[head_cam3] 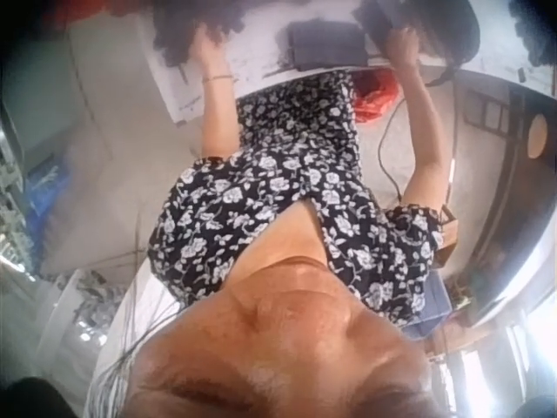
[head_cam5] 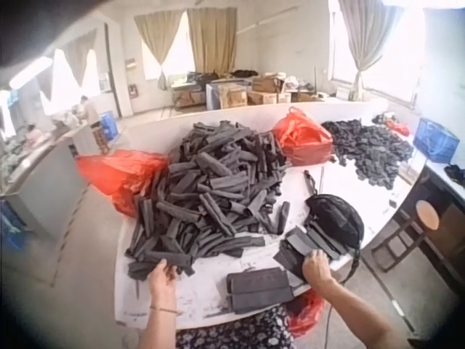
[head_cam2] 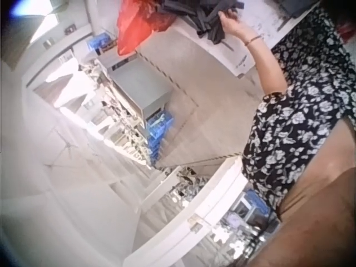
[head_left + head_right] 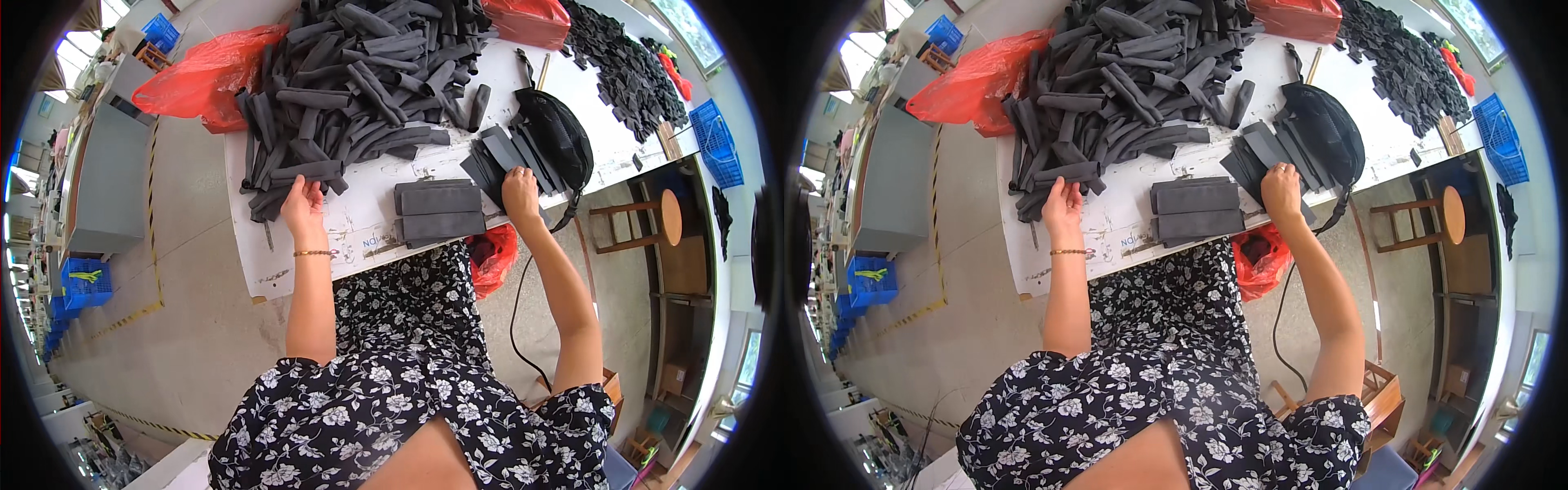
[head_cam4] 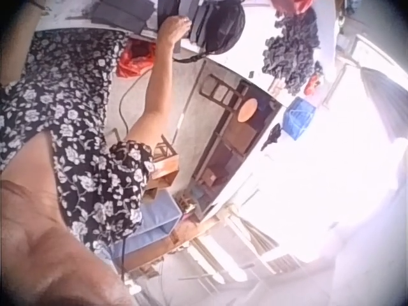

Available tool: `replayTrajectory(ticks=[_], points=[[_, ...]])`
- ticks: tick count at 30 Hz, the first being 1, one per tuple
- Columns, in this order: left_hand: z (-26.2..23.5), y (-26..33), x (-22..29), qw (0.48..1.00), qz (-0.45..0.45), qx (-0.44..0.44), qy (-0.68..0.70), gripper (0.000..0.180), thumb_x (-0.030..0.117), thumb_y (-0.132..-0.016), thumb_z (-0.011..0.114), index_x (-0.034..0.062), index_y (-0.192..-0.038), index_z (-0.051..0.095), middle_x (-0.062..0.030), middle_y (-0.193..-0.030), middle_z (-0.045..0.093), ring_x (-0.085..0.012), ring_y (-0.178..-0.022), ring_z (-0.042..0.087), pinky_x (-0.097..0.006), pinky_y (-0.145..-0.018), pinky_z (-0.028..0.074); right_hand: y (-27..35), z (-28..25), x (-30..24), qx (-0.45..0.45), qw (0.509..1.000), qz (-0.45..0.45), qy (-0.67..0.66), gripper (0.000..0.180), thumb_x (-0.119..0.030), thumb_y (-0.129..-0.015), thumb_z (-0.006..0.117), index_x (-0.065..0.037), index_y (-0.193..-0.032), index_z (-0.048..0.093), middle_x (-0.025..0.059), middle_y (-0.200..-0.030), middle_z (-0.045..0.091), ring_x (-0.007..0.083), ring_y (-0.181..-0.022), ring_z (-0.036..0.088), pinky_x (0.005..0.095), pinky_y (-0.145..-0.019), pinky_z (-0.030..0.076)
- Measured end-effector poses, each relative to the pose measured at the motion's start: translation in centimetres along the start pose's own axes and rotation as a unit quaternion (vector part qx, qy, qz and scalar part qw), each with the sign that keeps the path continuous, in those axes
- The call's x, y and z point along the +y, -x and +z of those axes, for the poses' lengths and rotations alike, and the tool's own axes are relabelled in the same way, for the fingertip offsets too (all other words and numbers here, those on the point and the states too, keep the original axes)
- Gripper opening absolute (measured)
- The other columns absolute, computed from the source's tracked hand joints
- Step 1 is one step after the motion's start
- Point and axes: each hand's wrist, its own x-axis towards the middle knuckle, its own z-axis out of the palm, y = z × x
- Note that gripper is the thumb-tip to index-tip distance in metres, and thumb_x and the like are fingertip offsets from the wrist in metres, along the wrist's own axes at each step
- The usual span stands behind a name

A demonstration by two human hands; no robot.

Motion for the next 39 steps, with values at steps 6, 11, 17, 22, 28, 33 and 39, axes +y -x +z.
replayTrajectory(ticks=[6,11,17,22,28,33,39], points=[[0.2,2.2,2.2,0.998,-0.032,-0.036,0.025,0.021,0.014,-0.085,0.073,-0.0018,-0.092,0.061,-0.0131,-0.088,0.067,-0.0223,-0.071,0.066,-0.029,-0.06,0.054,-0.2,-0.4,1.9,-0.012,0.987,0.049,-0.152,0.016,-0.002,-0.082,0.054,-0.003,-0.092,0.066,0.0151,-0.097,0.064,0.0312,-0.091,0.063,0.0381,-0.079,0.053],[2.4,7.0,2.2,0.972,-0.005,-0.231,0.032,0.02,0.014,-0.088,0.069,0.0,-0.094,0.057,-0.0147,-0.091,0.067,-0.0293,-0.084,0.068,-0.04,-0.077,0.058,-2.3,-11.8,0.2,0.299,0.883,0.002,-0.361,0.027,0.003,-0.086,0.057,-0.005,-0.11,0.064,0.0152,-0.103,0.067,0.0301,-0.092,0.066,0.0361,-0.075,0.054],[4.6,11.7,-0.3,0.931,-0.09,-0.352,0.02,0.023,0.008,-0.091,0.062,0.0022,-0.113,0.06,-0.0086,-0.103,0.067,-0.0201,-0.089,0.067,-0.037,-0.078,0.056,-0.2,-17.8,-9.7,0.294,0.853,-0.231,-0.364,0.034,-0.007,-0.08,0.065,-0.002,-0.113,0.061,0.0173,-0.118,0.058,0.0297,-0.098,0.059,0.0375,-0.084,0.052],[3.4,11.5,0.2,0.927,-0.066,-0.37,-0.015,0.03,0.006,-0.091,0.061,0.0045,-0.121,0.06,-0.0039,-0.11,0.066,-0.0135,-0.094,0.064,-0.034,-0.078,0.054,0.1,-19.9,-10.7,0.114,0.713,-0.203,-0.661,0.019,0.002,-0.08,0.066,0.001,-0.09,0.05,0.024,-0.115,0.054,0.0407,-0.1,0.055,0.0423,-0.089,0.046],[4.1,10.3,1.5,0.939,-0.115,-0.321,0.038,0.022,0.023,-0.097,0.054,0.0033,-0.106,0.053,-0.0208,-0.103,0.062,-0.0418,-0.099,0.062,-0.056,-0.084,0.054,0.5,-18.5,-6.2,0.071,0.78,-0.127,-0.608,0.02,-0.006,-0.084,0.065,-0.001,-0.093,0.049,0.0172,-0.101,0.051,0.0336,-0.092,0.052,0.0378,-0.08,0.044],[3.7,9.9,1.7,0.929,-0.098,-0.355,0.038,0.017,0.006,-0.093,0.055,-0.0007,-0.108,0.051,-0.0209,-0.107,0.061,-0.0413,-0.109,0.058,-0.056,-0.09,0.052,2.2,-19.0,-5.9,0.042,0.804,-0.081,-0.588,0.026,-0.011,-0.085,0.066,-0.001,-0.098,0.046,0.0163,-0.096,0.05,0.0354,-0.088,0.051,0.0386,-0.079,0.044],[4.1,9.8,1.4,0.93,-0.129,-0.337,0.063,0.016,0.009,-0.092,0.06,0.0021,-0.106,0.055,-0.0195,-0.11,0.062,-0.0379,-0.103,0.062,-0.054,-0.089,0.055,3.3,-18.8,-6.0,0.1,0.82,-0.123,-0.549,0.032,-0.014,-0.085,0.068,-0.001,-0.109,0.05,0.0179,-0.102,0.055,0.0359,-0.093,0.052,0.0393,-0.083,0.045]])
